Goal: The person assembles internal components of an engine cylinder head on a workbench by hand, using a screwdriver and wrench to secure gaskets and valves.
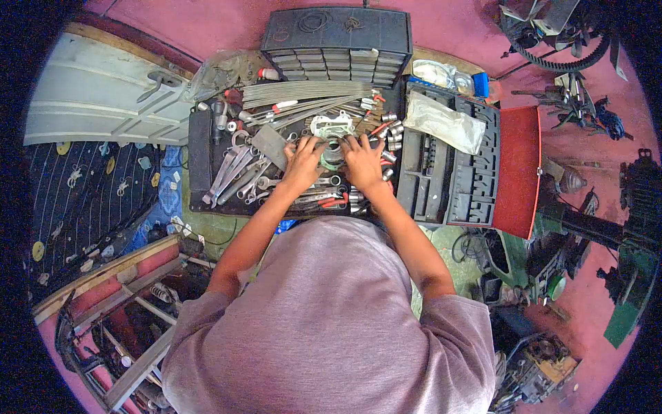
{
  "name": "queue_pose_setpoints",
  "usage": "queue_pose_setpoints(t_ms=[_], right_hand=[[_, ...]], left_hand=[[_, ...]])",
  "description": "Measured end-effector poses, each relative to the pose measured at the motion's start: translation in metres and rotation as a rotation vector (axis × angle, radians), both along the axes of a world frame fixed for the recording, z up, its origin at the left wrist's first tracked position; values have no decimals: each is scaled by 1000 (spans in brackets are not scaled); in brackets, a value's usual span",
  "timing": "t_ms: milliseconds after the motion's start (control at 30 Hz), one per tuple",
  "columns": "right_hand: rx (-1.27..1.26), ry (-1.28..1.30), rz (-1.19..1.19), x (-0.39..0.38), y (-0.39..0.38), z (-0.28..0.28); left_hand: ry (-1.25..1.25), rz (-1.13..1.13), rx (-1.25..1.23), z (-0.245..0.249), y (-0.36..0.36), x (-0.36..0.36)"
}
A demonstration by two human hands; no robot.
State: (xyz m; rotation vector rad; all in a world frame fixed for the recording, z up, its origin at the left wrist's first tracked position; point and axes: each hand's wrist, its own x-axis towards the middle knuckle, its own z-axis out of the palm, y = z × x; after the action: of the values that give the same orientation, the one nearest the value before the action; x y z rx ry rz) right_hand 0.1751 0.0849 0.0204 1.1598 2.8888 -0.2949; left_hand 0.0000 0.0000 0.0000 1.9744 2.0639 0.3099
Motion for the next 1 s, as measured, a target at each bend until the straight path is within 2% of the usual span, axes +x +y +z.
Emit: queue_pose_setpoints(t_ms=[300, 400, 567, 1000], right_hand=[[6, 57, -8, 1, -2, -10], [29, -16, 18, 3, 0, -10], [4, 75, 47, 6, 0, -5], [34, 131, 84, 11, 8, -6]], left_hand=[[-39, 6, 32, 1, 3, -3], [-62, 2, 58, -4, 3, -3], [-103, 33, 37, 4, 4, -2], [-44, -39, 77, 5, 5, -6]])
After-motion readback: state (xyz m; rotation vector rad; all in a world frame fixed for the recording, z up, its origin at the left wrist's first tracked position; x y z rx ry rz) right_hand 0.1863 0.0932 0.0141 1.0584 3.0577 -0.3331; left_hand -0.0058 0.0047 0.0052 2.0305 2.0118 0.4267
